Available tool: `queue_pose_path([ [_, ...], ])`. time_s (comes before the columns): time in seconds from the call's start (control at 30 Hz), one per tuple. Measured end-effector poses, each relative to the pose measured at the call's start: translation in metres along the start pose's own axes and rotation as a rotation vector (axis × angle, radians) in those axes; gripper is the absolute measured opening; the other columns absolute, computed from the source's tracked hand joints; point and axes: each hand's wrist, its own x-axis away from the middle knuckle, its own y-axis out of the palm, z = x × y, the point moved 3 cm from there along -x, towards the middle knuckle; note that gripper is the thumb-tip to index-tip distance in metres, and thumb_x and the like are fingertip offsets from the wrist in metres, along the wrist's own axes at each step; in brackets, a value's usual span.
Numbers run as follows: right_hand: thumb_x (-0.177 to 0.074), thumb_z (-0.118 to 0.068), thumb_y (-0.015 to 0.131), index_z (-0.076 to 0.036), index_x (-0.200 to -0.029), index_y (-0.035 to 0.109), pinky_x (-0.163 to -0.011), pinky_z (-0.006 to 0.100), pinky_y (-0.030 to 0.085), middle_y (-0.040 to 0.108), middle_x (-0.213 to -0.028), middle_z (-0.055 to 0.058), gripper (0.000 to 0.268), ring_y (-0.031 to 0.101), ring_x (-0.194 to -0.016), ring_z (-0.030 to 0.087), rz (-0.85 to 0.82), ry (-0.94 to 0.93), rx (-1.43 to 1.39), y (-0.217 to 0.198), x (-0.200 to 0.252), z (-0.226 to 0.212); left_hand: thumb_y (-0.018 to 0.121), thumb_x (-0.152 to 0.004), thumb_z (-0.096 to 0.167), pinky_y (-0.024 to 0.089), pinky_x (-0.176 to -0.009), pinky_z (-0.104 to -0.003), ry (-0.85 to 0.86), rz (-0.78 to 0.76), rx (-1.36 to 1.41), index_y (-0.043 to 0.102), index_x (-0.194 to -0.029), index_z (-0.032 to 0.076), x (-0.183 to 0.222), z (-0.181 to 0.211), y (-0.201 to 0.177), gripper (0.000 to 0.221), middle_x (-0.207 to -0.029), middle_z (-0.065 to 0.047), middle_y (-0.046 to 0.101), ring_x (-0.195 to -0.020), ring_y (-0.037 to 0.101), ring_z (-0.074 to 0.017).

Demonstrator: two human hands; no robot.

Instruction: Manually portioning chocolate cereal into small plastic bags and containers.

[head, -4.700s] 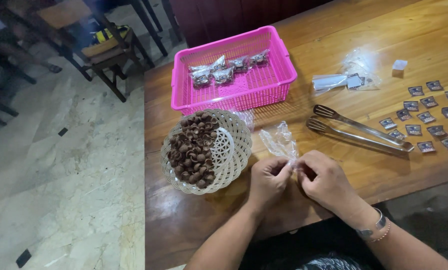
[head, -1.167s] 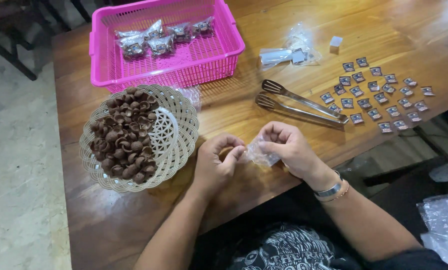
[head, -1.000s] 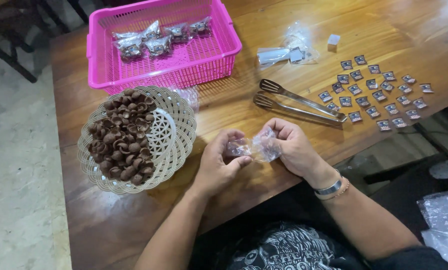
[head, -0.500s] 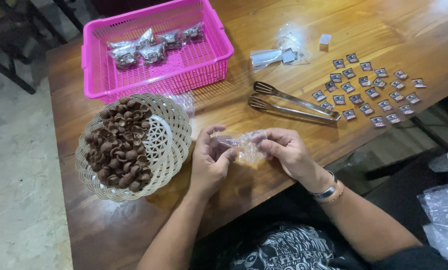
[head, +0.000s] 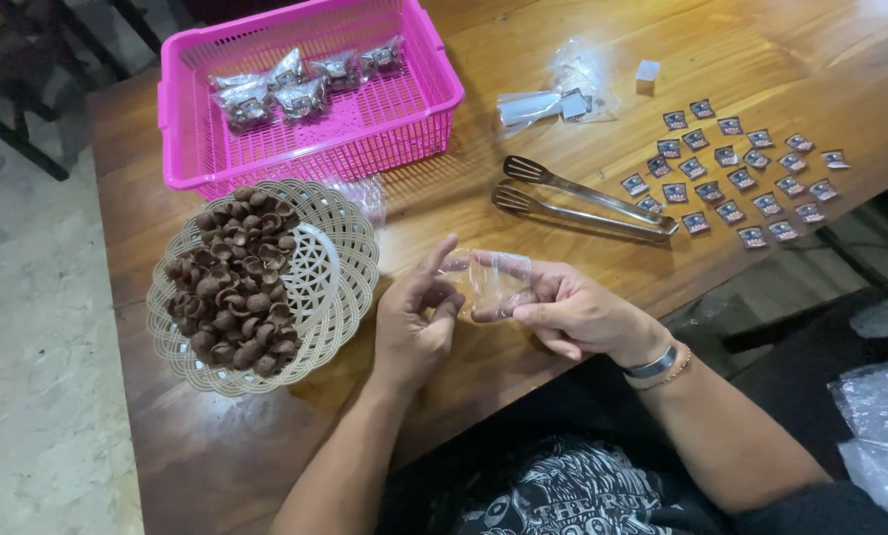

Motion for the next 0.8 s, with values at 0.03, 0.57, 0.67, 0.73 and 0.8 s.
queue_pose_path([
  [0.03, -0.094, 0.009, 0.049, 0.001, -0.158, 0.03, -0.021, 0.015, 0.03, 0.073, -0.114, 0.034, 0.067, 0.052, -0.026, 0.011, 0.001, 0.001, -0.002, -0.001, 0.001, 0.0, 0.068, -0.082, -0.017, 0.062, -0.067, -0.033, -0.002, 0.0, 0.0, 0.062, -0.144, 0.013, -0.002, 0.007, -0.001, 0.069, -0.104, -0.016, 0.073, -0.071, 0.063, -0.0152],
  [0.57, -0.092, 0.003, 0.052, -0.006, -0.119, 0.075, -0.028, 0.023, 0.044, 0.072, -0.06, 0.015, 0.037, 0.061, -0.032, 0.021, 0.464, -0.122, 0.852, 0.026, 0.0, -0.026, 0.081, -0.073, 0.004, 0.025, -0.124, -0.057, 0.32, 0.021, -0.385, 0.046, -0.153, 0.005, -0.004, 0.031, 0.005, 0.087, -0.155, -0.027, 0.039, -0.143, 0.037, -0.0516],
  [0.67, -0.091, -0.001, 0.054, -0.013, -0.111, 0.078, -0.04, 0.024, 0.05, 0.074, -0.072, 0.005, 0.034, 0.066, -0.044, 0.023, 0.368, -0.16, 1.297, 0.031, 0.003, -0.034, 0.083, -0.076, 0.024, 0.021, -0.126, -0.06, 0.386, -0.029, -0.393, 0.048, -0.153, 0.009, -0.003, 0.049, 0.007, 0.085, -0.157, -0.024, 0.041, -0.147, 0.035, -0.052],
  [0.73, -0.09, -0.003, 0.055, -0.017, -0.106, 0.08, -0.048, 0.025, 0.054, 0.076, -0.079, -0.001, 0.033, 0.069, -0.052, 0.024, 0.303, -0.186, 1.562, 0.036, 0.005, -0.042, 0.085, -0.075, 0.034, 0.022, -0.127, -0.06, 0.393, -0.095, -0.377, 0.048, -0.154, 0.014, 0.001, 0.055, 0.007, 0.09, -0.157, -0.02, 0.045, -0.149, 0.037, -0.0505],
  [0.8, -0.075, -0.003, 0.069, -0.013, -0.095, 0.058, -0.055, 0.039, 0.052, 0.064, -0.099, 0.002, 0.025, 0.068, -0.074, 0.027, -0.135, -0.192, 1.819, 0.048, 0.005, -0.047, 0.076, -0.083, 0.042, 0.026, -0.128, -0.062, 0.296, -0.35, -0.377, 0.035, -0.159, 0.015, 0.003, 0.054, 0.011, 0.09, -0.159, -0.009, 0.05, -0.152, 0.046, -0.0329],
])
